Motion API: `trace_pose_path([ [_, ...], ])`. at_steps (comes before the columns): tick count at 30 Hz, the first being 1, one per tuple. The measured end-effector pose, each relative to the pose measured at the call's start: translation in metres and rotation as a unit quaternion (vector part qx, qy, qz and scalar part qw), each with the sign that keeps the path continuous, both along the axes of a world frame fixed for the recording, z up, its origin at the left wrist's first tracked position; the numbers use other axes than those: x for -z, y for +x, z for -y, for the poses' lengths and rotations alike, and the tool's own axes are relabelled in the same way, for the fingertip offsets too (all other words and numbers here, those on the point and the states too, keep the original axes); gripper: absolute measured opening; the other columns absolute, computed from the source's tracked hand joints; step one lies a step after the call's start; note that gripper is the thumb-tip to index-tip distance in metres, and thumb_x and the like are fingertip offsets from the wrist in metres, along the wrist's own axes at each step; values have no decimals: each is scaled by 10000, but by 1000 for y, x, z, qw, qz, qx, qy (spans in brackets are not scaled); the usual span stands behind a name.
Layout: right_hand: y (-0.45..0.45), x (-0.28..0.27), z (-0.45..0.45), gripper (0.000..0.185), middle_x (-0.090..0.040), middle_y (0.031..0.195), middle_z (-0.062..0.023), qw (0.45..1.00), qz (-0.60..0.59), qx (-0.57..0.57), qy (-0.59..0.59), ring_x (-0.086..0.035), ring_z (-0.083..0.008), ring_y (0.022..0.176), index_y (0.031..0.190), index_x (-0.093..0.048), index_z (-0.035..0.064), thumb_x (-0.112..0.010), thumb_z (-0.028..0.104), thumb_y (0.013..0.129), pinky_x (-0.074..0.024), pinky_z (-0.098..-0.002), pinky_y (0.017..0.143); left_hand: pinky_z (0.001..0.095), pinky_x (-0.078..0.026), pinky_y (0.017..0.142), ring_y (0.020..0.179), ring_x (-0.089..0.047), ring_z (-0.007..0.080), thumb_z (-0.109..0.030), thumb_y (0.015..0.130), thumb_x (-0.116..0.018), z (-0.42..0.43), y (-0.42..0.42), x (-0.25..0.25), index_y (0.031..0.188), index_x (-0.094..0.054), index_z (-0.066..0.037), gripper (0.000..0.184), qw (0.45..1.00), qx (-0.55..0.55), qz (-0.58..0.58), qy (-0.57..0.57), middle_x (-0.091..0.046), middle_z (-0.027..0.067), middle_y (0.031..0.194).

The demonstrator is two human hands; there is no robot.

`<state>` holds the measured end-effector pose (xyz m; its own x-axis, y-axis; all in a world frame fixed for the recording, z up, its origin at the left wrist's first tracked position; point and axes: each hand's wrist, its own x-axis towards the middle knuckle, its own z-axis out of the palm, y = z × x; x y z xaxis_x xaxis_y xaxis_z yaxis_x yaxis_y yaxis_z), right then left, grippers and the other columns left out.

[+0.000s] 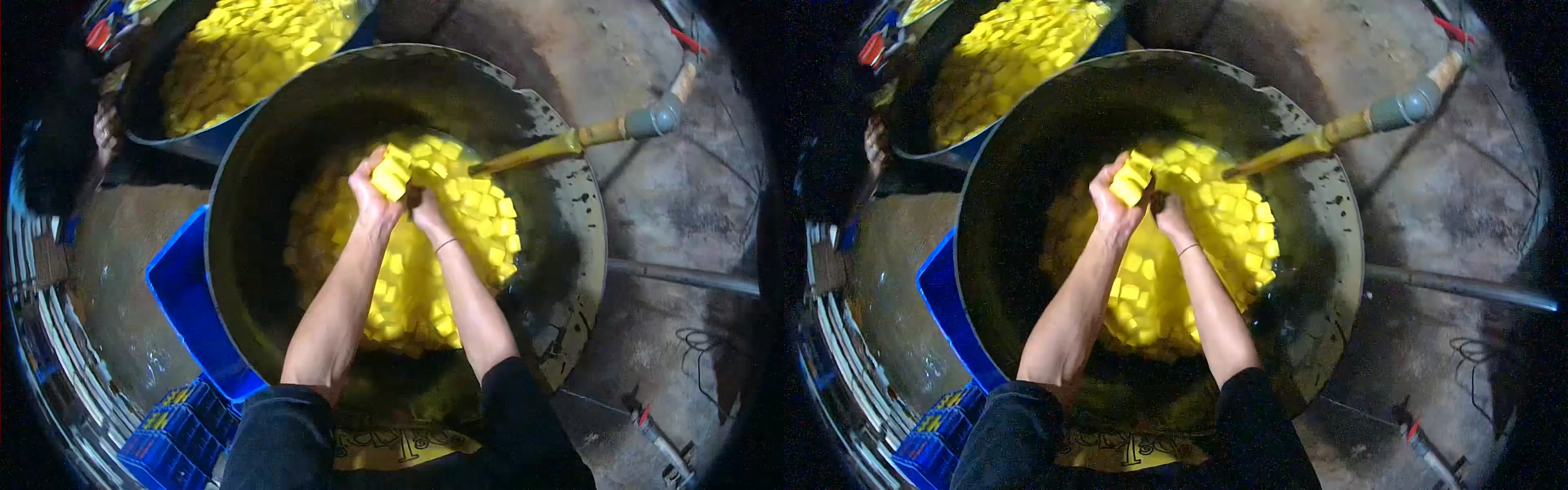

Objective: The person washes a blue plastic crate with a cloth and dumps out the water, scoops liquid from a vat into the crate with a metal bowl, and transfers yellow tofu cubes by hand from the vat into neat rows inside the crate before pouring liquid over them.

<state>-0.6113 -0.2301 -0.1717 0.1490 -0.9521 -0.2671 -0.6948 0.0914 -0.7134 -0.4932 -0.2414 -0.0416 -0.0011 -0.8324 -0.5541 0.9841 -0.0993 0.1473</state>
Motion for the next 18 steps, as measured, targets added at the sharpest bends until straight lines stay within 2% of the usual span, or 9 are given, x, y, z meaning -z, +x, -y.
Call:
trace_pose_path([
  [1,5,89,-5,418,-634,933,-260,979,-159,-100,-78,-605,-400,922,1047,-633,5,-560,360,839,-474,-451,804,437,-518,779,855,-600,284,-195,810,-511,13,9,-19,1009,-585,-45,260,999,-12,34,-16,-622,124,935],
  [4,54,64,-40,479,-610,1062,-249,996,43,-56,-63,-560,-411,1039,1148,-569,-8,-656,160,708,-451,-419,921,415,-521,732,811,-600,279,-181,793,-519,29,37,-104,1023,-567,-20,285,990,-51,11,-128,-610,120,920],
  [8,52,37,-45,559,-604,1093,-211,986,137,-91,31,-578,-341,1033,1185,-512,-45,-713,132,695,-463,-373,907,353,-523,672,742,-607,250,-185,774,-525,3,96,-201,1040,-539,-17,316,971,-128,-1,-201,-596,98,868],
  [9,55,-22,-50,534,-615,1070,-193,965,211,-62,140,-597,-319,994,1155,-536,-39,-729,148,694,-480,-361,871,352,-527,680,751,-615,253,-177,777,-522,-14,116,-214,1052,-542,-15,320,971,-140,2,-194,-610,102,879],
  [10,51,-31,-47,483,-627,1027,-163,972,149,-180,35,-608,-286,934,1104,-562,-28,-740,142,689,-490,-352,818,359,-530,688,763,-620,258,-179,782,-519,-31,136,-220,1050,-549,-14,316,970,-150,20,-188,-618,107,893],
  [13,99,-167,-76,280,-633,866,-35,928,297,-84,207,-581,-108,766,960,-605,24,-711,1,702,-474,-256,658,383,-536,710,796,-631,275,-189,800,-513,-82,197,-211,1056,-564,-16,314,969,-181,79,-149,-634,126,936],
  [14,103,-187,-83,317,-622,886,-26,939,247,-176,160,-577,-72,792,1009,-593,25,-718,-4,720,-472,-211,669,397,-539,721,801,-631,288,-192,812,-507,-100,214,-201,1061,-565,-14,311,965,-202,74,-148,-633,131,939],
  [15,127,-236,-105,376,-619,912,-32,914,330,-135,196,-583,-75,832,1059,-570,21,-739,11,722,-476,-202,700,386,-536,712,791,-628,289,-197,817,-503,-117,229,-187,1059,-568,-17,308,964,-208,69,-148,-634,132,940],
  [18,181,-323,-157,390,-647,958,-45,926,290,-211,116,-587,-72,858,1071,-577,47,-758,52,725,-490,-235,713,358,-525,693,775,-622,262,-218,806,-516,-167,256,-114,1006,-582,-37,278,970,-222,90,-50,-631,120,921],
])
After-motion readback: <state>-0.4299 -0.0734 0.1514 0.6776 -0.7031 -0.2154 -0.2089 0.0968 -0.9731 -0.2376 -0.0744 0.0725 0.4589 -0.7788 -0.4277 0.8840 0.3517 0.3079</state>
